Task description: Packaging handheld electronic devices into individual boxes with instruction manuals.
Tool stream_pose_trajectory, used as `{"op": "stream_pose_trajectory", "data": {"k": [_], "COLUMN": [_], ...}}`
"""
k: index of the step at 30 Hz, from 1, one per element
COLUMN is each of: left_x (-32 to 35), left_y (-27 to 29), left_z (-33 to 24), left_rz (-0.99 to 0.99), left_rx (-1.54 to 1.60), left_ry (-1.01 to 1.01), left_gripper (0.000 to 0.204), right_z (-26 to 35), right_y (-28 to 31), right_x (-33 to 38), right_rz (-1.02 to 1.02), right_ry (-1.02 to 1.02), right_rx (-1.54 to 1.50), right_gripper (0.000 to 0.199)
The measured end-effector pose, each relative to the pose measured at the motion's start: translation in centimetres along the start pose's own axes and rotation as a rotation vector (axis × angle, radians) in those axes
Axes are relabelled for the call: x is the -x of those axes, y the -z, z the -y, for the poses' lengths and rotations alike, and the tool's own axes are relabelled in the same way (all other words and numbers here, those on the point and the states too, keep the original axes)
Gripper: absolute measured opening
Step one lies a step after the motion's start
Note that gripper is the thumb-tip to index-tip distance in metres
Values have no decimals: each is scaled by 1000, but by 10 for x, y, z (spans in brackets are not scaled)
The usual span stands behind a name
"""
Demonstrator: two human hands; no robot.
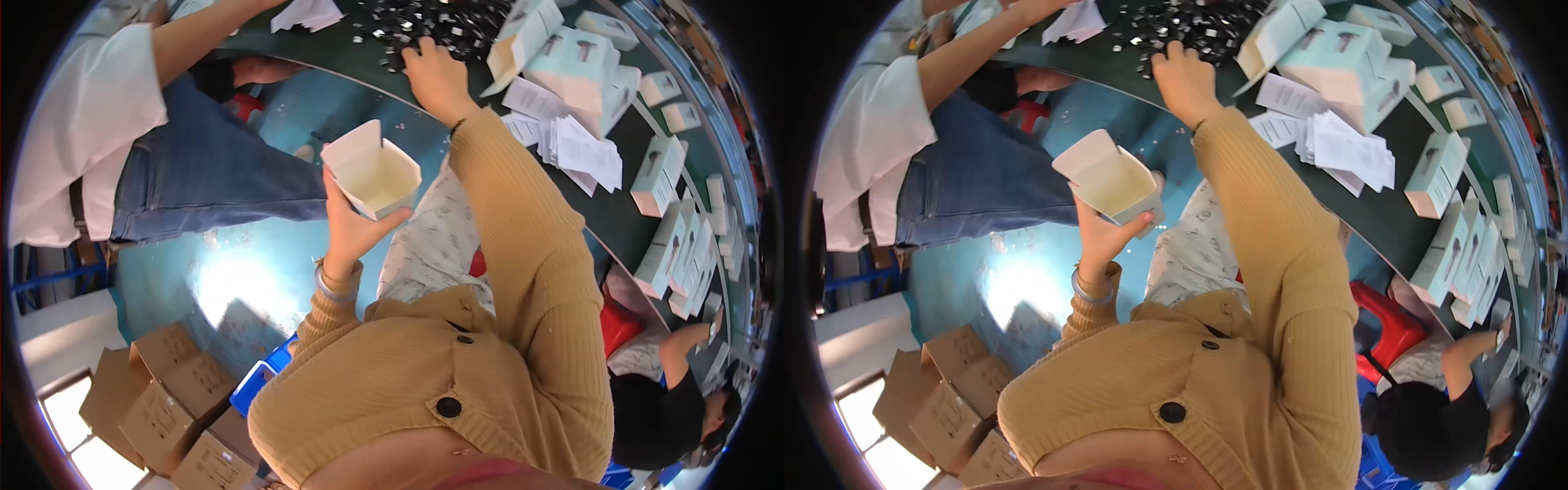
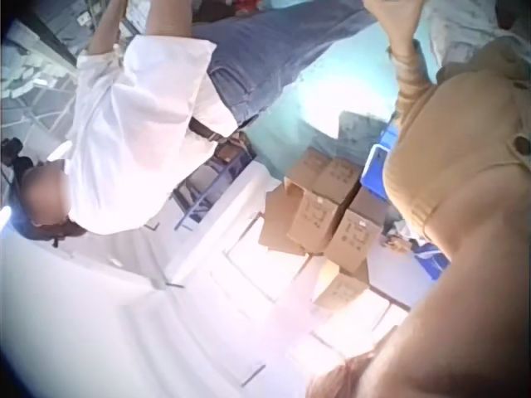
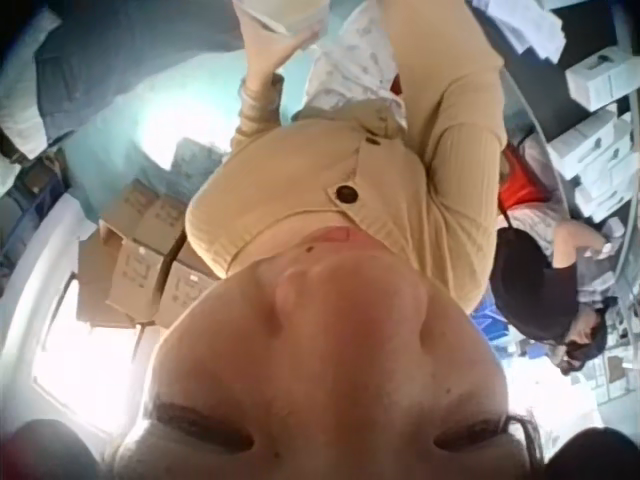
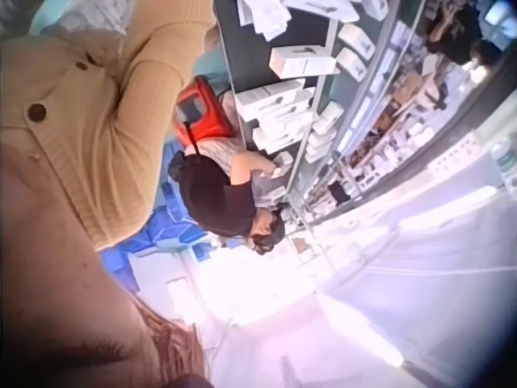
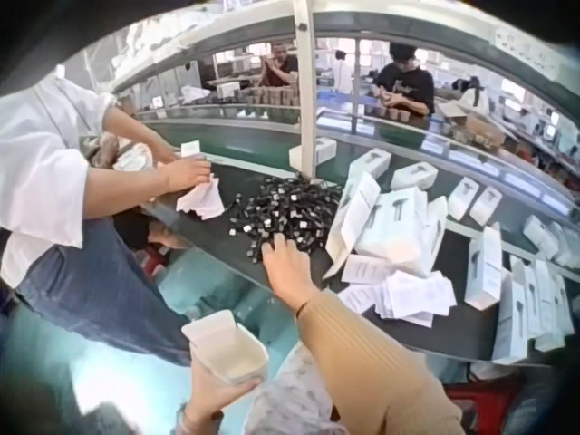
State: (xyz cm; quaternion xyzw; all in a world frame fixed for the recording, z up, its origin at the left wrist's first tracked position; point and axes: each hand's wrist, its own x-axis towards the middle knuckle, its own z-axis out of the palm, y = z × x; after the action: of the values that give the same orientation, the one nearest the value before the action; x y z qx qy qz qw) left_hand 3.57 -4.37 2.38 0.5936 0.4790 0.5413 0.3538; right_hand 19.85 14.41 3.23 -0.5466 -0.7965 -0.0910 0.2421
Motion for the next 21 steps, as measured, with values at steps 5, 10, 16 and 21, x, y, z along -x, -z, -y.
{"op": "stream_pose_trajectory", "data": {"k": [5, 10, 16, 21], "left_x": [2, 0, 1, 7], "left_y": [-5, -11, -15, -18], "left_z": [5, 12, 20, 26], "left_rz": [40, 102, 164, 154], "left_rx": [3, -20, -152, -45], "left_ry": [-33, -44, -57, -33], "left_gripper": [90, 73, 66, 67], "right_z": [-3, -14, -20, -17], "right_y": [-1, 3, 7, 16], "right_x": [2, 1, -4, -6], "right_rz": [-156, -173, -160, -308], "right_ry": [-11, 17, 93, -60], "right_rx": [-68, -66, -149, -308], "right_gripper": [15, 7, 20, 22]}}
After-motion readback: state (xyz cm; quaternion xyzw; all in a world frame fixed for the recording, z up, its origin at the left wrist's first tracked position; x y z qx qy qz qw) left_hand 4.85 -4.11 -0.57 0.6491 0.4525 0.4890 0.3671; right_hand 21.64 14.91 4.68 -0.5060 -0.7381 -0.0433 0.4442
